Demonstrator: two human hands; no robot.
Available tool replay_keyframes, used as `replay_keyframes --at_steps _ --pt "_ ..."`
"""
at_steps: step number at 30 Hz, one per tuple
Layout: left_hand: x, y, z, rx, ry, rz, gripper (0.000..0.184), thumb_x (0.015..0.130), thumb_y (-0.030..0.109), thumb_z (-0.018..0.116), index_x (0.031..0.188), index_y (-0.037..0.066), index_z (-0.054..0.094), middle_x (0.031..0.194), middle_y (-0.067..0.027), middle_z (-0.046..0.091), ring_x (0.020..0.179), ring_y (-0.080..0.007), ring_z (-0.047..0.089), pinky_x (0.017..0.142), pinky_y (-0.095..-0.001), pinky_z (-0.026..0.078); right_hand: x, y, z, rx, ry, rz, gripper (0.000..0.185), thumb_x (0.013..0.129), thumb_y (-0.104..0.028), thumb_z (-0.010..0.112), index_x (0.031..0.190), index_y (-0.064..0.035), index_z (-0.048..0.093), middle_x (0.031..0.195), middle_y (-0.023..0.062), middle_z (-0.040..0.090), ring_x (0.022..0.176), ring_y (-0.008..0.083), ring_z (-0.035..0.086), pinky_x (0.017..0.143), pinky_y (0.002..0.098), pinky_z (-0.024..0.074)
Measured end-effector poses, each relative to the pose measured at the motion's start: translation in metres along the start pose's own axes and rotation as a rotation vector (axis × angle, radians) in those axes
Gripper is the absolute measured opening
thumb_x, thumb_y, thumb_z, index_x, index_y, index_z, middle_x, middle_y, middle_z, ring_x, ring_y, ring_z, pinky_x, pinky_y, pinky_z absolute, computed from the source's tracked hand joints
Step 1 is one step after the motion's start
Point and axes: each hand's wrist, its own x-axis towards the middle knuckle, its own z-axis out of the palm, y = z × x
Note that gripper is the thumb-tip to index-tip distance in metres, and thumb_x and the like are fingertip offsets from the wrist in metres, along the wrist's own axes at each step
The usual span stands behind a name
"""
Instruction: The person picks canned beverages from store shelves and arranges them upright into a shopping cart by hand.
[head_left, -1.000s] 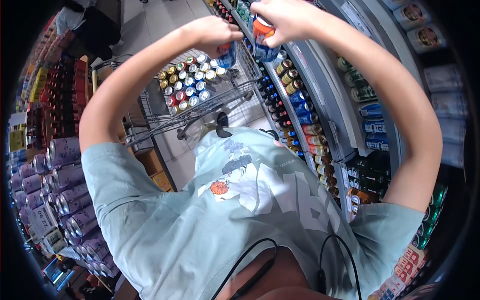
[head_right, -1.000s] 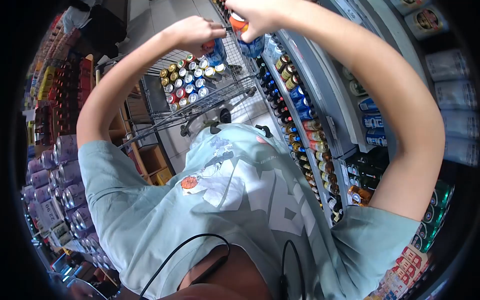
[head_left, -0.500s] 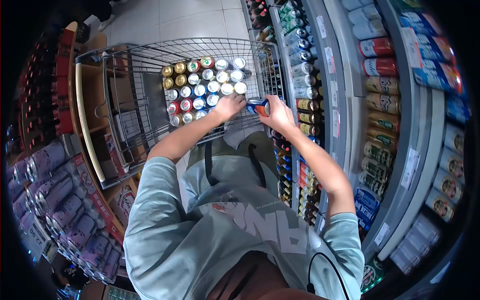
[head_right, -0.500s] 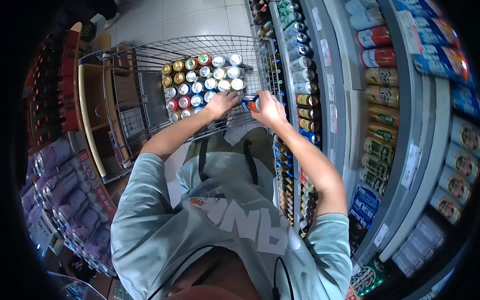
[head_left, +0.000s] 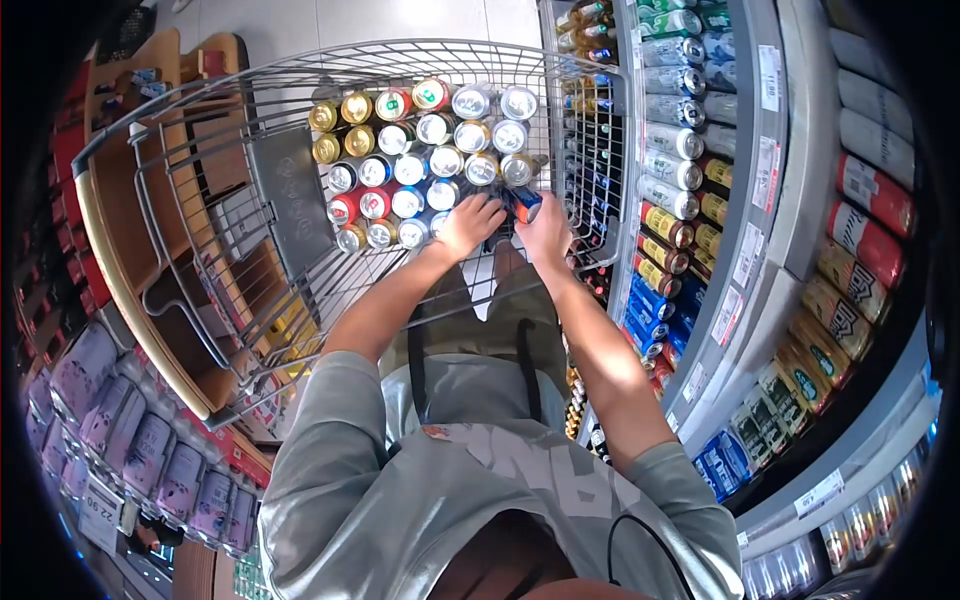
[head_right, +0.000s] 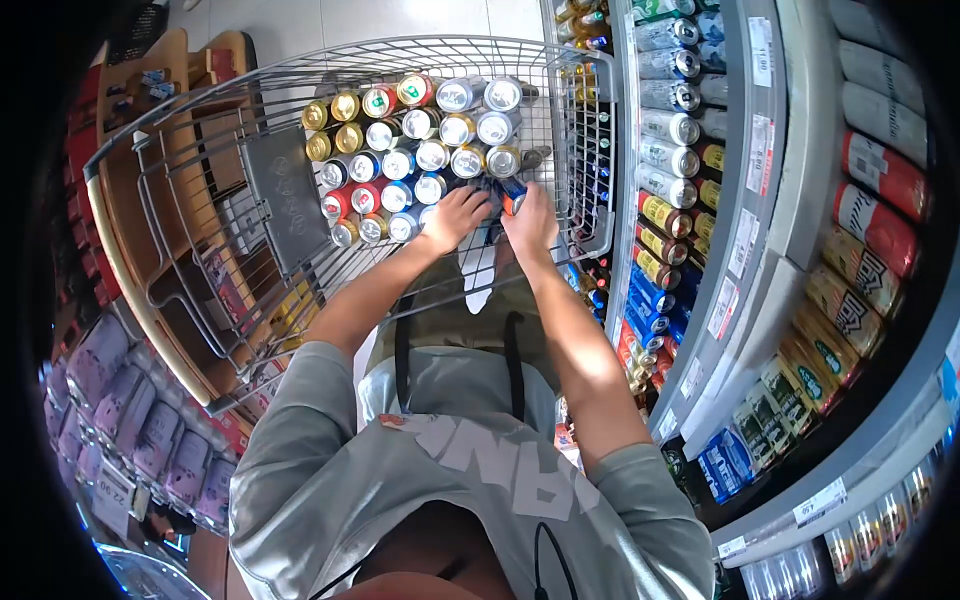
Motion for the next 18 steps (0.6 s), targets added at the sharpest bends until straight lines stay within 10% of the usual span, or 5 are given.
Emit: replay_keyframes --at_steps 7,18 --pt "0.006 -0.013 0.027 0.007 0.164 0.006 0.037 0.074 0.013 0.065 0.111 0.007 0.063 0.122 -0.0095 0.062 0.111 -0.0297 0.059 0.093 -0.0405 0.052 0.011 -0.023 0.021 0.179 0.143 0.282 0.07 0.068 -0.015 0.086 0.129 -0.012 0.052 0.126 0.0108 0.059 0.118 0.0378 0.055 0.092 0.0512 0.0513" --pt "0.005 -0.013 0.029 0.076 0.187 -0.007 0.042 0.078 0.013 0.064 0.119 0.006 0.061 0.132 -0.0106 0.059 0.121 -0.0285 0.056 0.1 -0.0403 0.047 0.016 -0.011 0.062 0.432 0.315 0.163 0.073 0.069 -0.018 0.088 0.129 0.0005 0.049 0.125 0.0242 0.055 0.117 0.0418 0.054 0.102 0.0473 0.045"
